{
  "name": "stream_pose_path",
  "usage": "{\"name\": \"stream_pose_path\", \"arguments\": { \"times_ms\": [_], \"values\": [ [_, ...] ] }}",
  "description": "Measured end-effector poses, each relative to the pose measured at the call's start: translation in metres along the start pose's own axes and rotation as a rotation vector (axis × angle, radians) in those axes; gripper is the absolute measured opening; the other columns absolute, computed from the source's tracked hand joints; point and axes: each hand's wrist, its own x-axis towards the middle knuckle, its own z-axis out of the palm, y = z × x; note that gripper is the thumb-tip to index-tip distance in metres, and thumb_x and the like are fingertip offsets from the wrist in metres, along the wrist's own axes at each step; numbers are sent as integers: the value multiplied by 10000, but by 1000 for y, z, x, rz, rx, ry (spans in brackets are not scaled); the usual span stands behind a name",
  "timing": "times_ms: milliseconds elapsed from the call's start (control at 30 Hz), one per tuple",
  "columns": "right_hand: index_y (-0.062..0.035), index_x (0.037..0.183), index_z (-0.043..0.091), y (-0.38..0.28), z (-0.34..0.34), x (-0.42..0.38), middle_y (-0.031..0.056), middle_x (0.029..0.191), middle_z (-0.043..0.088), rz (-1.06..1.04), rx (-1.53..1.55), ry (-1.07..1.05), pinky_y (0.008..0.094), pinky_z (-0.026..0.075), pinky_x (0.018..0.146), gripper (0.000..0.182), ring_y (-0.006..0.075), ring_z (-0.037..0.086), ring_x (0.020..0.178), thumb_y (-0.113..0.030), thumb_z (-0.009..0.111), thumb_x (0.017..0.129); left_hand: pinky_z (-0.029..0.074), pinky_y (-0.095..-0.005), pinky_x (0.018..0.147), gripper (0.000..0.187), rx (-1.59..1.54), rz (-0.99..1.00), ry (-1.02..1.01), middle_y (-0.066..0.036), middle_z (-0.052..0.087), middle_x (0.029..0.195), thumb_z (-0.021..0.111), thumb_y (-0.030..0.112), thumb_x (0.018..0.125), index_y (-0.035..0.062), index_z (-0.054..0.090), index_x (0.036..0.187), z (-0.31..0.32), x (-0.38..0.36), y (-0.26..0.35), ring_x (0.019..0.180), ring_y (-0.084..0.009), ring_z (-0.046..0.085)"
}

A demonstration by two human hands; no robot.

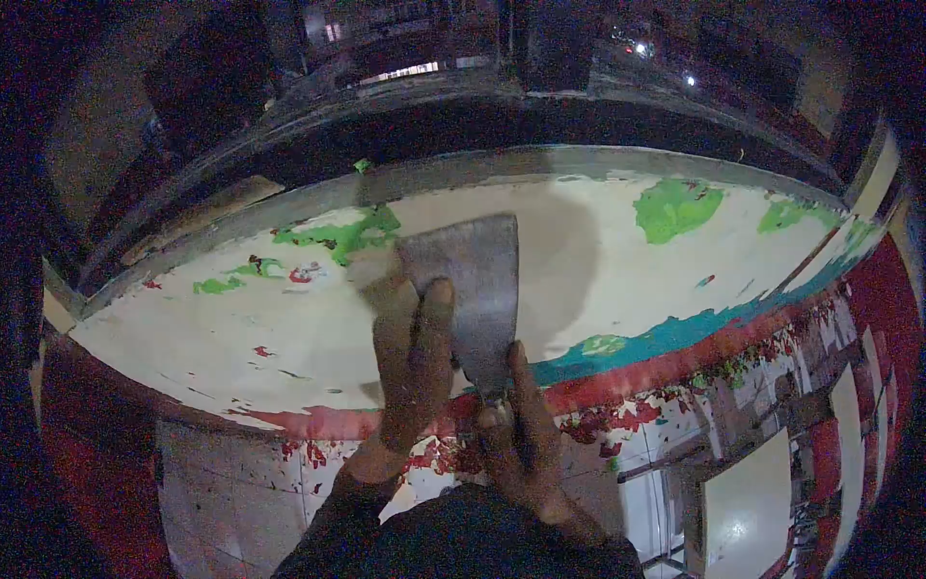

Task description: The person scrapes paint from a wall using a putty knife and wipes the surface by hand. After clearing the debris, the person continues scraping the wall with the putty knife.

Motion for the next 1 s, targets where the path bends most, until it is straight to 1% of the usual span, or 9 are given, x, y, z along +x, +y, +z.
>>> {"name": "stream_pose_path", "arguments": {
  "times_ms": [67,200,267,367,500,600,700,800,1000],
  "values": [
    [-29,1336,19,-8,2,0,21,657,482,34,57,-6,200,353,389,660,55,422,448,-243,436,870,313,-276,391,316,17,66,5,-52,431,540,432,266,863,33,462,653,-1,0,-4,440,-121,408],
    [-4,1330,37,-12,7,10,27,679,482,-19,15,-39,206,350,405,651,59,419,471,-239,433,869,321,-277,394,277,-74,-15,-102,-52,440,547,442,241,858,24,473,688,-11,11,6,447,-121,426],
    [-4,1331,38,-5,-1,2,32,686,479,-50,-101,-60,206,348,418,640,61,414,481,-230,422,871,333,-282,407,267,66,171,2,-54,443,552,444,241,856,20,481,710,-3,0,-11,463,-124,436],
    [1,1330,41,-6,4,5,38,694,475,-57,-112,-36,206,347,430,627,64,413,494,-217,410,872,343,-288,426,260,158,304,57,-57,448,560,443,243,855,18,493,736,-5,5,-16,487,-130,440],
    [-4,1331,27,-1,7,1,36,700,468,-125,-61,-21,206,352,446,636,66,419,510,-218,411,871,334,-291,434,257,-32,80,-33,-55,441,556,446,237,854,19,496,728,-10,3,-1,489,-137,420],
    [-19,1333,1,-6,7,-3,40,711,467,60,16,-35,205,351,445,655,68,419,508,-220,416,869,326,-296,430,262,-95,147,-30,-49,427,546,455,245,851,25,492,713,-7,5,-4,472,-137,407],
    [-31,1334,-24,-15,13,-1,35,695,461,73,32,-19,203,347,440,666,68,416,503,-238,409,871,334,-310,442,288,-142,-14,-77,-51,424,543,454,274,847,30,488,698,-14,10,14,475,-143,416],
    [-36,1334,-26,-11,8,-5,36,690,459,61,-25,-35,210,348,440,662,68,414,498,-249,398,873,387,-363,527,176,-9,-124,-307,-142,500,702,506,137,809,-11,503,904,-23,7,7,613,-267,499],
    [-29,1333,10,-9,10,-8,54,727,461,39,-38,-27,223,361,478,629,84,424,533,-244,386,877,419,-380,568,498,431,751,-54,-169,493,867,595,-1,659,12,447,1135,-19,0,-22,690,-298,510]
  ]
}}
